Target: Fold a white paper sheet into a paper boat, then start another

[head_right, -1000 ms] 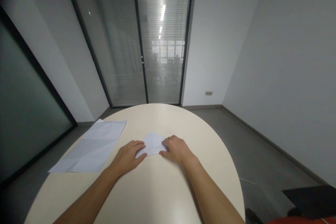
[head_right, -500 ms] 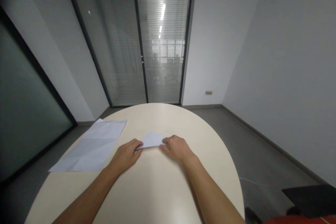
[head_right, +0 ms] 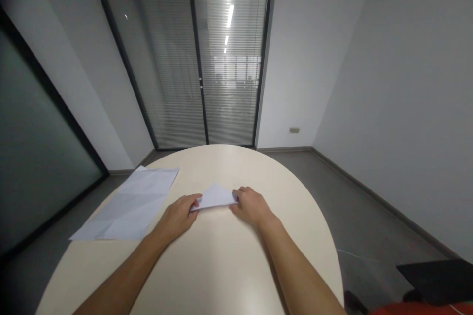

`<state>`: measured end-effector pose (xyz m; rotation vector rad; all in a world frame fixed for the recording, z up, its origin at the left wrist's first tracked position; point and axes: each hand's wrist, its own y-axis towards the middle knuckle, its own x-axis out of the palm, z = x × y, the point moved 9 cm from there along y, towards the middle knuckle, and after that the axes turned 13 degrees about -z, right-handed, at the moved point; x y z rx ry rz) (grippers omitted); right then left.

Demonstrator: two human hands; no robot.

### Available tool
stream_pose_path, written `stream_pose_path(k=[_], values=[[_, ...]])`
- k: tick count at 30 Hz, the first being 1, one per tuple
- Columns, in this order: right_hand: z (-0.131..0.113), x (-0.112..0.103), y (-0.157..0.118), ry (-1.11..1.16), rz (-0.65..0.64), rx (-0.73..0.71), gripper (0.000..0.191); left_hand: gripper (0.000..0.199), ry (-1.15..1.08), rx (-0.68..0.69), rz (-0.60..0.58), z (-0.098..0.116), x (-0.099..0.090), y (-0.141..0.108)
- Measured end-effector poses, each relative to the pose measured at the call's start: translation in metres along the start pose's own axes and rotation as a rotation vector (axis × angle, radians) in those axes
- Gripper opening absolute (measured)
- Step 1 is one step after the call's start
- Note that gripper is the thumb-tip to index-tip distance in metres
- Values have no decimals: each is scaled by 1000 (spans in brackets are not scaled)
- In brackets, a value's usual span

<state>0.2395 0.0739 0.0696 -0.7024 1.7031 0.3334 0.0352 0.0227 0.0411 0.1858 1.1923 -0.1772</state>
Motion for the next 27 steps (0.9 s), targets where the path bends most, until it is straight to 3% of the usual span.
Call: stream_pose_path(k=[14, 27], values=[[7, 5, 4, -16, 24, -3, 31, 36, 140, -134, -59, 1, -7, 0], [11, 7, 7, 42, 77, -30, 33, 36, 117, -195, -3, -10, -5, -2]])
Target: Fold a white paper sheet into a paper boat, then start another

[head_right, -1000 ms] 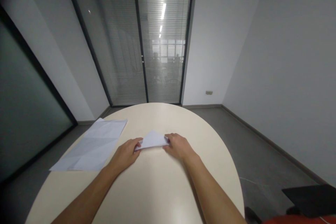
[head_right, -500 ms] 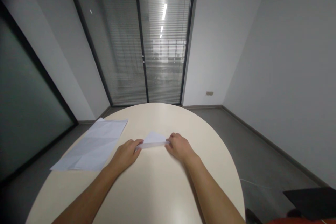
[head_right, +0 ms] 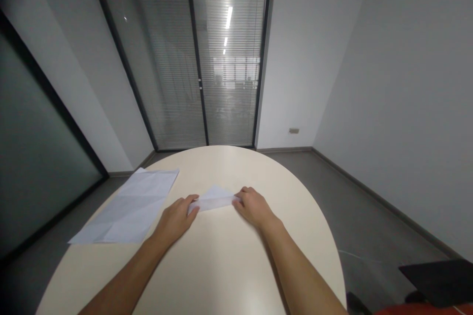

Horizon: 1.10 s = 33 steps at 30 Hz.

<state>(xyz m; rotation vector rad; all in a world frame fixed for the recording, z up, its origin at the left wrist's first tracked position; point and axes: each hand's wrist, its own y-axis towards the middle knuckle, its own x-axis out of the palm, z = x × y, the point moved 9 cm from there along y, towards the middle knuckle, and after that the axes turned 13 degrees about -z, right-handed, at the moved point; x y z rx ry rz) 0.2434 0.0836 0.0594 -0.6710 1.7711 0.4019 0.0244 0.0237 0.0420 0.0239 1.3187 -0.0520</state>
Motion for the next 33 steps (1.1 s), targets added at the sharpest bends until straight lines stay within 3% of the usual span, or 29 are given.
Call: stream_pose_path(k=[19, 23, 26, 31, 33], values=[[11, 8, 11, -6, 52, 99, 33, 30, -14, 53, 46, 8, 4, 3], [14, 10, 12, 15, 64, 100, 31, 29, -7, 115, 120, 12, -1, 3], [15, 9, 12, 24, 98, 86, 32, 34, 18, 205, 102, 18, 5, 5], [-3, -4, 6, -90, 201, 46, 39, 32, 54, 264, 12, 29, 17, 6], [-19, -1, 5, -69, 172, -26, 39, 32, 68, 257, 4, 34, 16, 4]])
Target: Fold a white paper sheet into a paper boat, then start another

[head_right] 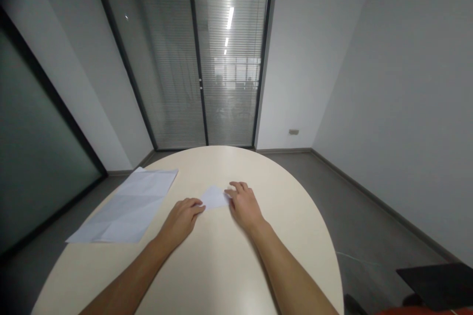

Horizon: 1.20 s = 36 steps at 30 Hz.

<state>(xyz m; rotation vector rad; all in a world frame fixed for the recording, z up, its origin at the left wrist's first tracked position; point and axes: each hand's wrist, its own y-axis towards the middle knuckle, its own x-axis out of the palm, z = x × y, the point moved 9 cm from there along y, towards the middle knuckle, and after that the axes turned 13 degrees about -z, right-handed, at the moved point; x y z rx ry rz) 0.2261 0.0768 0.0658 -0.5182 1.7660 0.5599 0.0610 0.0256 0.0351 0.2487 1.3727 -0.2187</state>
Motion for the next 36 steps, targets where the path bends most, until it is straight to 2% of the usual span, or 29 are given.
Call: stream_pose_path(k=[2, 4, 6, 8, 12, 15, 18, 24, 29, 33, 36], values=[[-25, 9, -2, 57, -73, -149, 39, 36, 6, 1, -3, 6, -3, -1], [-48, 22, -6, 83, -155, -274, 48, 39, -2, 0, 1, 9, -5, -3], [-55, 36, -8, 113, -244, -267, 61, 41, -14, -6, 0, 11, -6, -4], [-52, 46, -9, 134, -316, -220, 68, 40, -23, -15, -1, 11, -7, -4], [-24, 46, -9, 127, -366, -51, 71, 34, -30, -24, 9, 14, -8, -7], [-3, 42, -9, 109, -360, 56, 70, 33, -25, -11, 20, 17, -9, -9], [3, 36, -9, 90, -315, 63, 65, 37, 1, 7, 44, 19, -8, -10], [-23, 13, -7, 19, -190, -203, 31, 40, 61, -109, 106, 7, -8, -8], [-43, 7, -9, 12, -220, -395, 28, 38, 34, -158, 94, -3, -2, -5], [-47, 10, -11, 54, -222, -428, 22, 39, 0, -123, 68, -6, 5, -2], [-37, 11, -10, 97, -150, -387, 31, 39, -47, -81, 66, -4, 6, -2]])
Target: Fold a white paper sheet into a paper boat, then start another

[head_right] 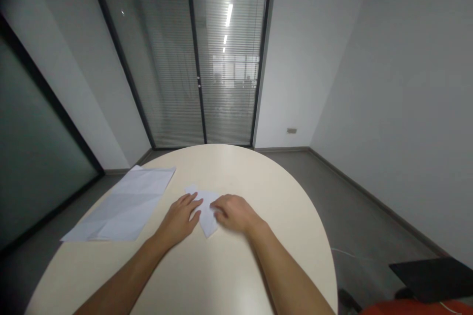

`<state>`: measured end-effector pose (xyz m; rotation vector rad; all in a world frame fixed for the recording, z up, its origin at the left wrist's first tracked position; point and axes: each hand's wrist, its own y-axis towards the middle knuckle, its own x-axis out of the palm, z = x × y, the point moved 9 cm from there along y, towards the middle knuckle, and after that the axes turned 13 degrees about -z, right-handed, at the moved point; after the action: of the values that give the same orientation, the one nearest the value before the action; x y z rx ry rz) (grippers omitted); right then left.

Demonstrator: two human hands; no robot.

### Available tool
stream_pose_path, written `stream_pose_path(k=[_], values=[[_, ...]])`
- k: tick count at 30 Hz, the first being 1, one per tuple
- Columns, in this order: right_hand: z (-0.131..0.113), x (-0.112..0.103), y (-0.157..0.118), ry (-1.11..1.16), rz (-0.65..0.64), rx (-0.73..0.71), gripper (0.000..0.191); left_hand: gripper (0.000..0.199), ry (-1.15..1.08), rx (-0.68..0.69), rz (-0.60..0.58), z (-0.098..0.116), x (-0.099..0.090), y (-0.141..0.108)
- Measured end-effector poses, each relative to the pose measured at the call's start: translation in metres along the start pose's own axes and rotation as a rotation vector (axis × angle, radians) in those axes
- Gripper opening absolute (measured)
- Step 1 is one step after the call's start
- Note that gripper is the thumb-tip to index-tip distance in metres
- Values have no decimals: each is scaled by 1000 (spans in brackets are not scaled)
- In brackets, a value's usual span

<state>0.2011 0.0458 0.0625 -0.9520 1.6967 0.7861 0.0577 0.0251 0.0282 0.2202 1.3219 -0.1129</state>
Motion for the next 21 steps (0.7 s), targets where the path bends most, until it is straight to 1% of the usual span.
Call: stream_pose_path(k=[3, 6, 8, 11, 15, 17, 21], values=[[15, 2, -4, -7, 68, 71, 39, 40, -41, 53, 6, 4, -3, -1], [24, 4, -5, 14, 85, 105, 38, 43, -60, 106, -2, 9, -4, -2], [25, 5, -5, 46, 83, 100, 35, 44, -70, 137, -6, 11, -3, -2], [26, 4, -5, 88, 82, 125, 34, 37, -71, 152, -5, 14, -4, -4], [28, 3, -5, 122, 76, 171, 34, 47, -42, 164, -19, 21, -9, -9], [29, 2, -6, 134, 77, 175, 33, 48, -33, 168, -29, 25, -12, -11], [25, 2, -4, 128, 57, 132, 30, 47, -14, 166, -53, 30, -18, -12]])
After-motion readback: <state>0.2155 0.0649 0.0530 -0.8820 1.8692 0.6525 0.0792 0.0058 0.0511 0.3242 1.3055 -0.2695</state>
